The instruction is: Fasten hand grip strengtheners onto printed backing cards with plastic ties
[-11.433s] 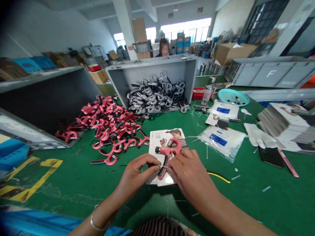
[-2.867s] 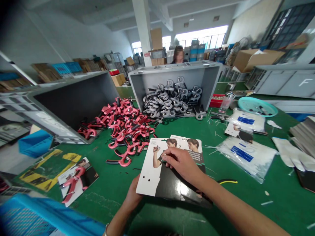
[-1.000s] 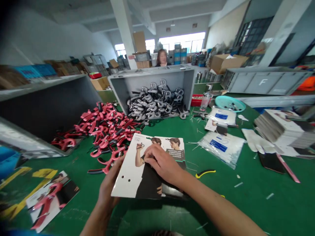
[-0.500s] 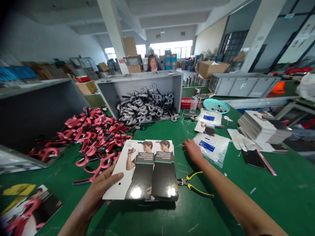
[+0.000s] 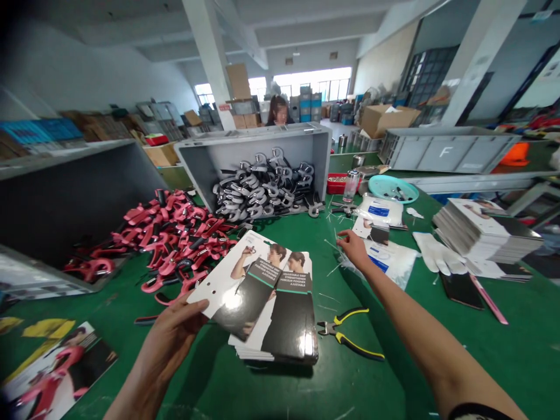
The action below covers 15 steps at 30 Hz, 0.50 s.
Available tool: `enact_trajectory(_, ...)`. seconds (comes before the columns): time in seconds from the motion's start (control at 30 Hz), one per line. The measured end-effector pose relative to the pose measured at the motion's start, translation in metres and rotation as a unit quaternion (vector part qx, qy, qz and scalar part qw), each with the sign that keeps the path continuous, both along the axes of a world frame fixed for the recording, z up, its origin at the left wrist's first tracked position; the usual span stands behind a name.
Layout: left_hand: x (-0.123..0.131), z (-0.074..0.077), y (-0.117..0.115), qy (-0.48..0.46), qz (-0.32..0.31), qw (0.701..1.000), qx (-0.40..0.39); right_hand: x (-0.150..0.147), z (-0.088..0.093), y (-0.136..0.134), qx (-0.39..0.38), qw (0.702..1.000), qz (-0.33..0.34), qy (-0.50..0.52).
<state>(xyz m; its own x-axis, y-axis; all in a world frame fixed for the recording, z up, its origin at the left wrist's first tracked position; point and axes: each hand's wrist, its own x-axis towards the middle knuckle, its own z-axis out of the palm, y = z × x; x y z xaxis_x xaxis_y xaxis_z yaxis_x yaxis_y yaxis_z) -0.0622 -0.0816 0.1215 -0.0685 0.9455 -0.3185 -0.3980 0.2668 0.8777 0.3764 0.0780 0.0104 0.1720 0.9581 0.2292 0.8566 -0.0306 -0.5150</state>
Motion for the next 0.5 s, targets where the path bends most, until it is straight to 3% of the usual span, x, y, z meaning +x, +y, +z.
enact_trajectory(0.17,0.001,0.01,0.004,-0.003,-0.046,0.999,-0.001,0.016,0.0,-0.018,-0.008,1.0,-0.021,0.018)
enact_trajectory(0.37,0.016,-0.008,0.002,0.013,-0.132,0.991,-0.019,0.032,0.007,-0.032,-0.041,0.999,-0.019,-0.012)
enact_trajectory(0.5,0.022,-0.018,0.002,0.041,-0.145,0.989,0.009,0.041,0.013,-0.034,-0.066,0.994,-0.024,-0.08)
